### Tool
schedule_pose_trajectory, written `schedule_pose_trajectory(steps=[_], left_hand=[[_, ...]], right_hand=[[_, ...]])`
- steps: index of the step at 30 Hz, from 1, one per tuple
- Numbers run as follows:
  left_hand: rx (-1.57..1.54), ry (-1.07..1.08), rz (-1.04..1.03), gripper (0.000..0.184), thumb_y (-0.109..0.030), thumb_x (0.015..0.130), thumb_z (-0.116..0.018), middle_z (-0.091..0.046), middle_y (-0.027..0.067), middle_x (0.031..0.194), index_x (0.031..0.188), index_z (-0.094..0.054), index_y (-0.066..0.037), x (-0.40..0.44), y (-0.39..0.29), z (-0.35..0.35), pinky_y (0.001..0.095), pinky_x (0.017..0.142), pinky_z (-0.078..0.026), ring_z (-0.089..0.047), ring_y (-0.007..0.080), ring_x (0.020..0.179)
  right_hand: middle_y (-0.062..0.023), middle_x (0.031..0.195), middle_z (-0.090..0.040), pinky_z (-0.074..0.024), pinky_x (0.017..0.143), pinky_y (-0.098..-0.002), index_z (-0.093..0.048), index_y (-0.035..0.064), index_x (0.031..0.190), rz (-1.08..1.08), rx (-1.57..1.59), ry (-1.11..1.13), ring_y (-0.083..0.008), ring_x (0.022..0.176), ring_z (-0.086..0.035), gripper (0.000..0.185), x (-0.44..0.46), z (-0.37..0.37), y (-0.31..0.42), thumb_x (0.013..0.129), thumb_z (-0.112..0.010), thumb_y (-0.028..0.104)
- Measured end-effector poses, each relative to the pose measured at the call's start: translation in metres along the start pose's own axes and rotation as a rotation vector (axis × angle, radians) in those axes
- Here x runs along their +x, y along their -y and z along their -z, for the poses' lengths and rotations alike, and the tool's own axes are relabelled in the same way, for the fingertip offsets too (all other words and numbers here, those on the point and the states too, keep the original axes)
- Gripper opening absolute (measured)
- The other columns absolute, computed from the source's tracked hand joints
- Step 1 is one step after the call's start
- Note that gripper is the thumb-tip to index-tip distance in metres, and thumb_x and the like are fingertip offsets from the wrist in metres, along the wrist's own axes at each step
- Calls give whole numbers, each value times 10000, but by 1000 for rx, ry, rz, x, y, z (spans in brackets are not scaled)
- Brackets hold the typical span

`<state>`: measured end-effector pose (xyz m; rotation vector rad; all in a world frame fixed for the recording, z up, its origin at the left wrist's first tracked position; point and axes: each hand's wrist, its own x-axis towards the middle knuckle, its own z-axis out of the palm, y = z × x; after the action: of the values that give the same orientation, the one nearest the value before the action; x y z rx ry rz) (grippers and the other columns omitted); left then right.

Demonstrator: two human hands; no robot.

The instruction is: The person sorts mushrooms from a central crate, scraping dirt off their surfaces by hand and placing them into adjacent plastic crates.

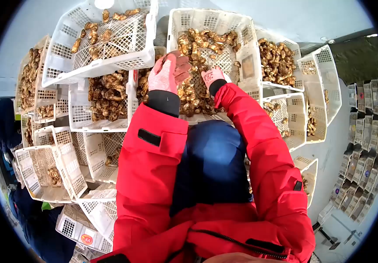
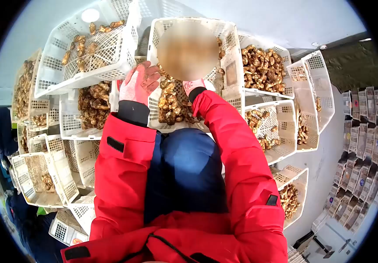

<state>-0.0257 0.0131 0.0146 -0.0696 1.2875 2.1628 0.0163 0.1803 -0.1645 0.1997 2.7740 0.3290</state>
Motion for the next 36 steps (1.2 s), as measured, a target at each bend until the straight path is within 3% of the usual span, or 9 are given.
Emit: schedule_pose_trajectory(steps=[4, 7, 11, 14, 22, 27, 31, 33, 36], left_hand=[[-14, 1, 13, 326, -242, 851, -500, -577, 131, 961, 1084, -473, -16, 2, 2, 3, 295, 655, -432, -556, 202, 789], [26, -28, 27, 319, -240, 851, -500, -576, 129, 968, 1085, -476, -24, 4, 5, 7, 294, 659, -436, -558, 205, 787], [-57, 106, 20, 300, -207, 862, -490, -597, 147, 942, 1083, -484, -3, 13, 13, 16, 272, 572, -475, -605, 209, 727], [49, 10, 5, 308, -225, 862, -491, -598, 145, 956, 1094, -489, -21, 4, 13, 10, 291, 604, -483, -607, 220, 768], [-42, 75, 9, 284, -176, 843, -527, -602, 159, 873, 1054, -496, 10, 5, 8, 8, 256, 496, -448, -603, 212, 679], [-9, 15, -68, 254, -185, 843, -516, -614, 129, 865, 1026, -525, -10, 4, 5, 12, 272, 540, -464, -605, 202, 664], [2, -40, -58, 269, -202, 850, -505, -611, 133, 882, 1037, -513, -9, 3, 5, 10, 288, 582, -477, -604, 204, 696], [18, -34, -40, 296, -216, 851, -502, -596, 139, 913, 1061, -497, -8, 4, 3, 10, 294, 612, -470, -592, 209, 736], [33, 1, 3, 363, -249, 845, -510, -564, 133, 981, 1117, -465, -13, 3, 3, 10, 310, 678, -455, -564, 223, 822]], right_hand=[[-146, 927, -609, -457, 683, -331, -449, 63, 1166, -120, 592, -68, -228, 827, -594, 456, -20, 4, -25, 738, -568, 167], [-48, 852, -584, -450, 606, -245, -350, 61, 1273, -8, 1925, 79, -94, 657, -521, 589, -37, 2, -50, 733, -583, 98], [27, 746, -477, -454, 808, -363, -394, 85, 1211, 361, 2721, 56, -125, 772, -536, 493, -97, 54, -53, 778, -614, 169], [-92, 1038, -522, -441, 854, -391, -467, 35, 917, 343, 2584, -126, -229, 975, -530, 159, -103, 69, -50, 836, -535, 154], [-126, 945, -549, -449, 816, -397, -445, 22, 808, 296, 2554, -215, -282, 909, -538, 121, -106, 83, -65, 807, -550, 81], [-171, 1005, -522, -479, 806, -365, -434, -46, 999, -534, 2597, -260, -266, 909, -531, 185, -73, 75, -89, 843, -469, 46], [-149, 968, -530, -473, 757, -315, -433, -39, 990, 197, 2507, -457, -236, 868, -535, 208, -46, 159, -67, 825, -500, 68], [-151, 904, -558, -466, 645, -291, -443, -59, 1035, 483, 2484, -307, -204, 770, -552, 255, -43, 186, -62, 791, -495, -6], [-99, 781, -582, -428, 598, -263, -530, -41, 928, 245, 2013, -326, -136, 701, -538, 247, -47, 179, -47, 733, -590, 99]])
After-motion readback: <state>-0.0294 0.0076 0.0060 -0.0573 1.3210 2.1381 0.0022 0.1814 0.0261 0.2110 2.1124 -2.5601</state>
